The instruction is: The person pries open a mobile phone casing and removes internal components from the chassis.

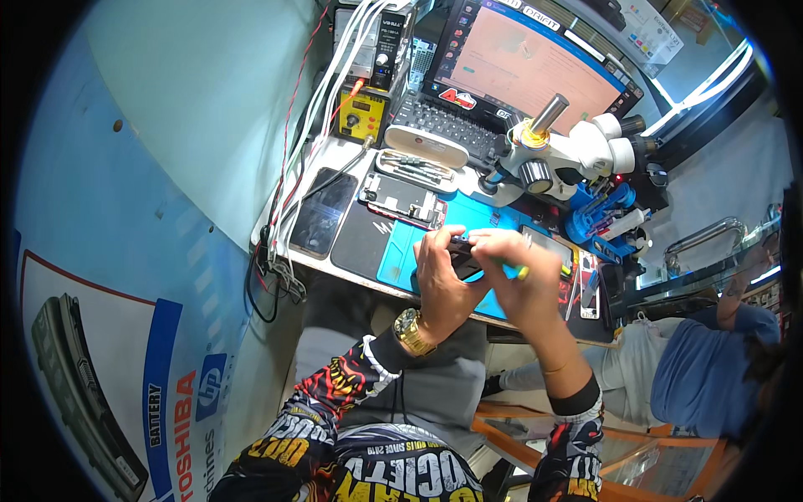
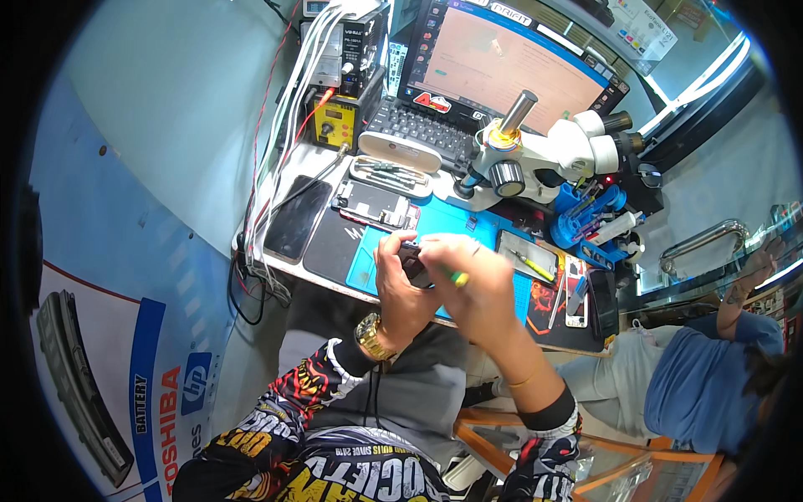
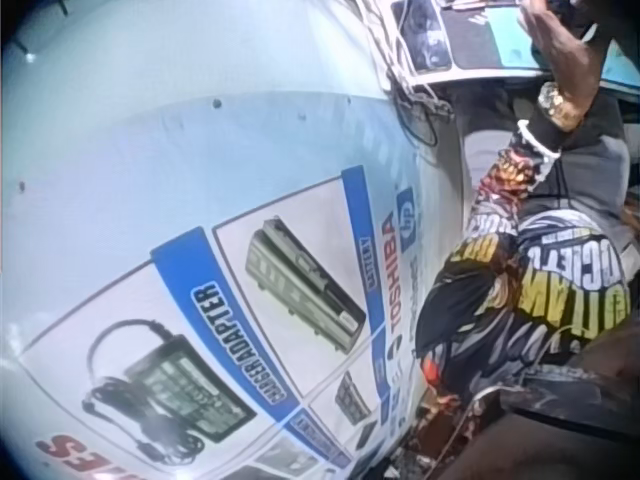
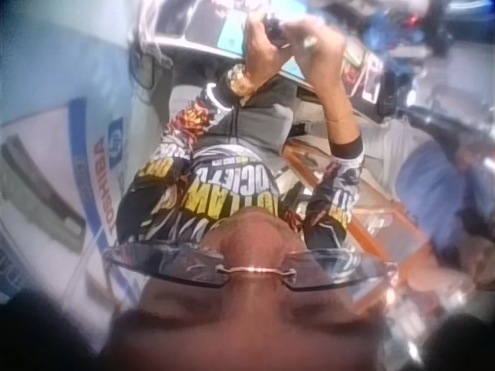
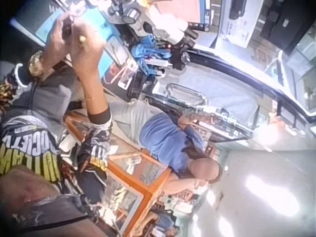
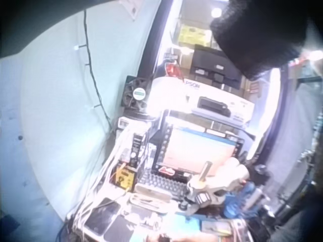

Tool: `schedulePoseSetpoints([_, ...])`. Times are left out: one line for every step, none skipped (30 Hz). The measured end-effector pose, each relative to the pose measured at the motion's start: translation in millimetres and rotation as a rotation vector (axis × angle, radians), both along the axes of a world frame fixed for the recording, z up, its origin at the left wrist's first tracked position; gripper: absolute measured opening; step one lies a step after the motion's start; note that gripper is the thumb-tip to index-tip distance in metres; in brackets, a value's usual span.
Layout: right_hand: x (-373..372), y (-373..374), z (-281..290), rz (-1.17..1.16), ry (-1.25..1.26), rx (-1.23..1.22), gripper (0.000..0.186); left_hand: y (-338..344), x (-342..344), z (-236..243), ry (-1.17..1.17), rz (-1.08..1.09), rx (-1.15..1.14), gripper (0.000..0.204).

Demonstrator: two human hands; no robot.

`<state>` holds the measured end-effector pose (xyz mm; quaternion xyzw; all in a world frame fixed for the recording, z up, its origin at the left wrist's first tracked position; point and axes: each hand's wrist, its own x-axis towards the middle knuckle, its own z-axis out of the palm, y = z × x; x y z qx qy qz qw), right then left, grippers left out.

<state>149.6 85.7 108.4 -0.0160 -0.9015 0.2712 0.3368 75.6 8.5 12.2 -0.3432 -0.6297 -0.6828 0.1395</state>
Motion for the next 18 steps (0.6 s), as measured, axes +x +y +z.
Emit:
schedulePoseSetpoints([0, -1, 9, -0.050, -0.084, -0.210, 0.014, -2, 0, -3, -0.014, -0.025, -0.003, 0.082])
schedulePoseSetpoints([0, -2, 16, -0.052, -0.085, -0.204, 0.014, -2, -1, -4, -0.014, -0.026, 0.003, 0.082])
schedulePoseSetpoints([0, -2, 20, -0.031, -0.108, -0.232, 0.012, -4, -1, -5, 0.023, -0.038, 0.009, 0.083])
schedulePoseSetpoints([0, -2, 23, -0.009, -0.132, -0.259, 0.010, -6, -2, -6, 0.061, -0.049, 0.016, 0.084])
schedulePoseSetpoints([4, 1, 24, 0.000, -0.161, -0.244, 0.008, -7, -2, -3, 0.050, -0.063, 0.021, 0.075])
schedulePoseSetpoints([6, 6, 24, -0.006, -0.163, -0.239, 0.008, -11, -6, -1, 0.047, -0.069, 0.026, 0.075])
schedulePoseSetpoints([9, 11, 25, 0.000, -0.210, -0.443, 0.008, -18, -14, -2, 0.028, -0.243, 0.055, 0.064])
schedulePoseSetpoints([12, 15, 30, 0.005, -0.254, -0.643, 0.007, -24, -20, 1, 0.012, -0.419, 0.089, 0.053])
schedulePoseSetpoints([14, 18, 34, 0.062, -0.286, -0.692, 0.007, -28, -26, 7, 0.040, -0.422, 0.114, 0.041])
schedulePoseSetpoints([14, 20, 35, 0.057, -0.286, -0.689, 0.007, -32, -30, 10, 0.018, -0.484, 0.107, 0.038])
schedulePoseSetpoints([14, 20, 35, 0.063, -0.287, -0.709, 0.007, -36, -34, 8, -0.019, -0.541, 0.071, 0.038])
schedulePoseSetpoints([14, 21, 34, 0.068, -0.287, -0.729, 0.008, -36, -35, 8, -0.037, -0.570, 0.053, 0.038])
schedulePoseSetpoints([15, 21, 34, 0.065, -0.286, -0.730, 0.008, -36, -35, 8, -0.057, -0.600, 0.035, 0.038])
schedulePoseSetpoints([16, 22, 35, 0.067, -0.302, -0.768, 0.008, -35, -34, 11, -0.042, -0.592, 0.014, 0.037])
schedulePoseSetpoints([16, 22, 36, 0.068, -0.317, -0.807, 0.008, -34, -33, 12, -0.026, -0.585, -0.006, 0.037])
schedulePoseSetpoints([18, 22, 37, 0.067, -0.317, -0.805, 0.008, -32, -33, 9, -0.026, -0.585, -0.004, 0.037])
schedulePoseSetpoints([20, 21, 36, 0.071, -0.316, -0.781, 0.009, -28, -34, 4, -0.001, -0.599, -0.013, 0.037])
schedulePoseSetpoints([22, 22, 36, 0.075, -0.316, -0.757, 0.010, -26, -34, 0, 0.023, -0.612, -0.021, 0.038])
